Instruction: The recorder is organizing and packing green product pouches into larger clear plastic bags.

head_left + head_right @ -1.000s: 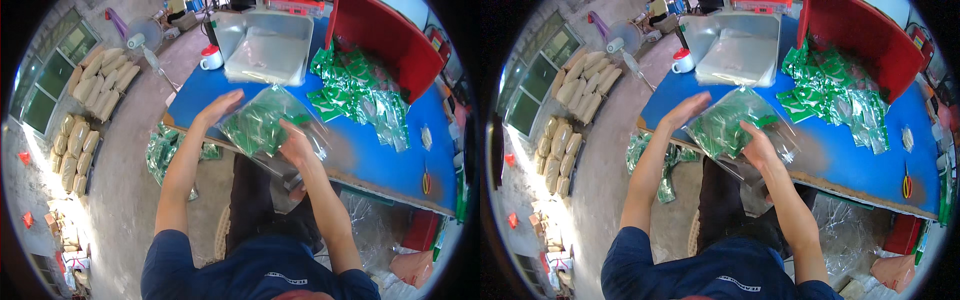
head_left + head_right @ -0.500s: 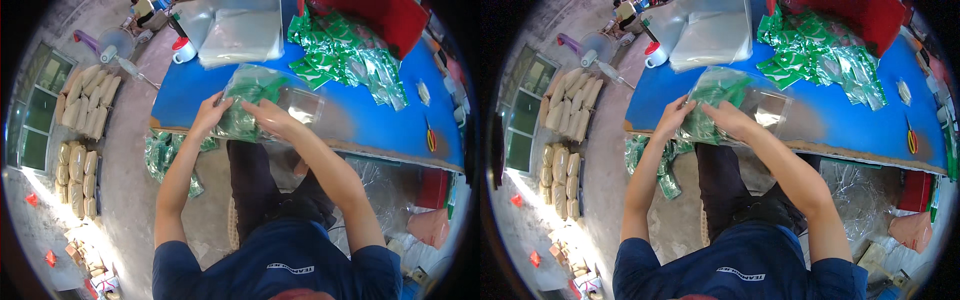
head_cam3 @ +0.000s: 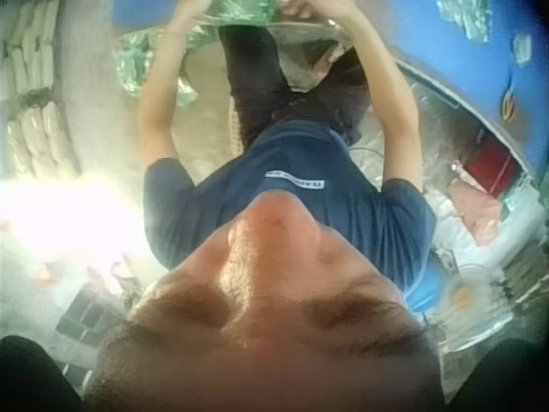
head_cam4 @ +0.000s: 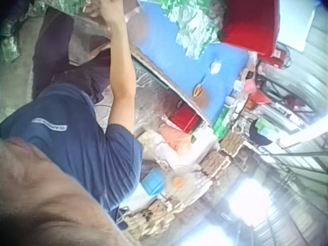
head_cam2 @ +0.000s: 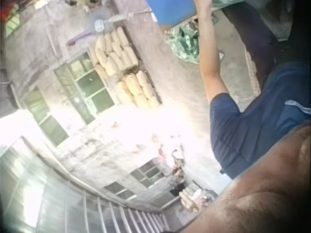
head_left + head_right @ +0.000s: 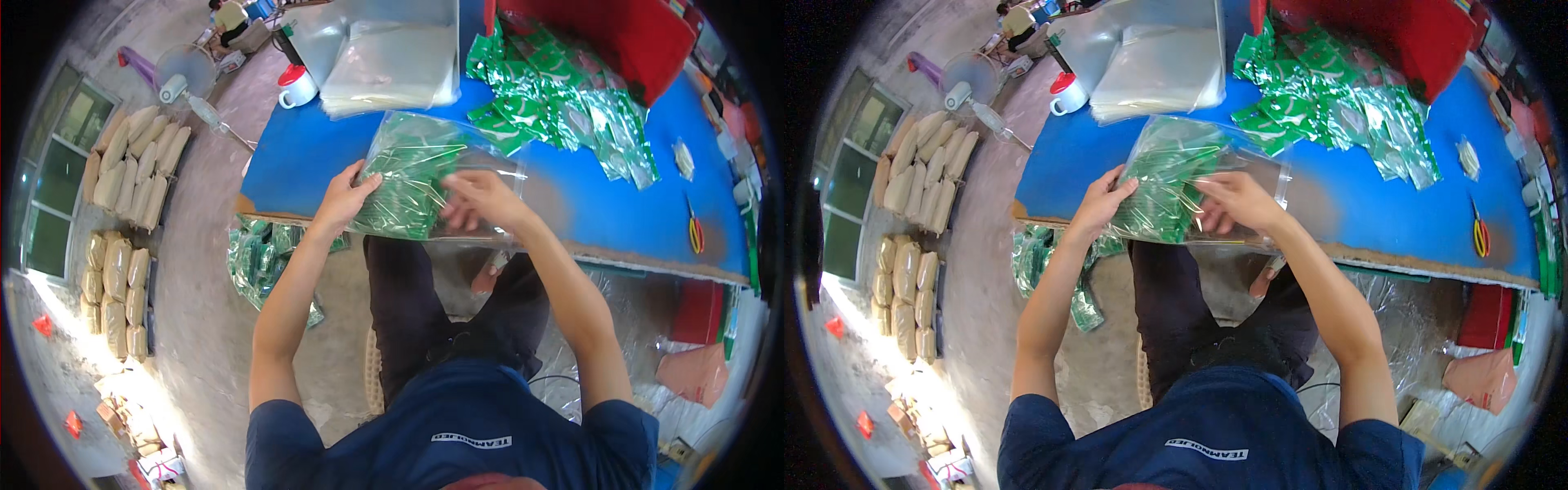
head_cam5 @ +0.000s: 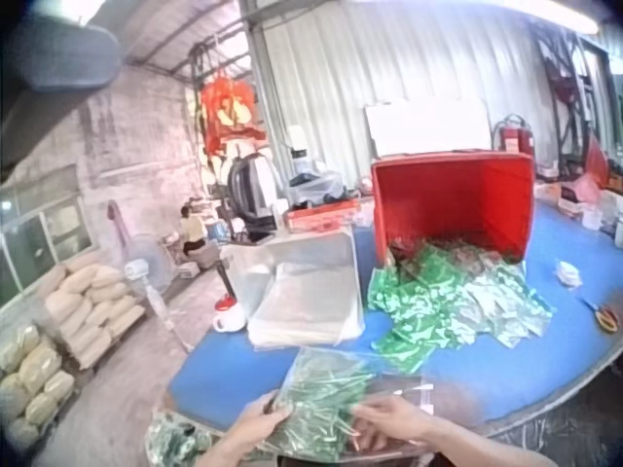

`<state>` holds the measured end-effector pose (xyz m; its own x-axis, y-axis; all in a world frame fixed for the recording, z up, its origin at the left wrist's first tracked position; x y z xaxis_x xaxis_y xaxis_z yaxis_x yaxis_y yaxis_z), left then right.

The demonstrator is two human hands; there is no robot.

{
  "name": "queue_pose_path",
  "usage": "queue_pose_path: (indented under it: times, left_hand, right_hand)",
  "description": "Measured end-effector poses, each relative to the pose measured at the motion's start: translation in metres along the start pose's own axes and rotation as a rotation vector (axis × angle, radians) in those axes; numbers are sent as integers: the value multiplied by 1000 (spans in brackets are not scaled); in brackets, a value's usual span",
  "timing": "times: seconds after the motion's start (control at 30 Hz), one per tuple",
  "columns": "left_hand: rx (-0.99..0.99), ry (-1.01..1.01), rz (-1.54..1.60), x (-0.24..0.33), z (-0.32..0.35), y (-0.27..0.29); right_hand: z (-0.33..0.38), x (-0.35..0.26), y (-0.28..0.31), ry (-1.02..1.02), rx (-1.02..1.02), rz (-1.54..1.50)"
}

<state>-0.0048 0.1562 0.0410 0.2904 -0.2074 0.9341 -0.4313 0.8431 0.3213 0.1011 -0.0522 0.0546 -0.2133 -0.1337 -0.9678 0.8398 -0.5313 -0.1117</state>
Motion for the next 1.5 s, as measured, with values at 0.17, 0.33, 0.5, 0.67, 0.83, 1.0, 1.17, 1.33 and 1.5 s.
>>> queue_pose_path:
  times: [0.17,0.33,0.5,0.67,0.83,1.0,1.17,1.33,1.5]
  left_hand:
    - [169,-13,52,9,-49,12]
    - [-148,2,190,9,-64,-13]
    - [-313,67,413,7,-61,-35]
    - [-218,-39,184,-5,-62,-15]
    - [-294,33,188,22,-60,-46]
    - [-240,64,261,12,-58,-35]
    - [-323,73,265,27,-48,-51]
    - [-305,28,230,15,-58,-55]
    - [-144,49,99,8,-72,-35]
  right_hand:
    - [-43,35,69,-64,514,-109]
    - [-65,37,65,7,227,-59]
    - [-80,35,72,-85,339,-139]
    - [-58,27,68,1,533,26]
    - [-76,34,96,308,634,218]
    - [-67,34,89,164,782,134]
    - [-57,18,94,407,863,486]
    - [-58,16,85,213,732,552]
    - [-44,29,103,305,715,961]
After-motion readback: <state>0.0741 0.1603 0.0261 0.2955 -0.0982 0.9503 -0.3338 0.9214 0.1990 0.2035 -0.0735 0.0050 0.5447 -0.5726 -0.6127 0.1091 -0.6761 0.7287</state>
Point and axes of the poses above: each hand's wrist, its own z-axis away from the middle knuckle, its own y-axis out of the back of the hand, x = y × z, the point moved 8 cm from there along -z, towards the middle knuckle, and after that the axes turned 6 degrees about x, right-handed, at the moved point
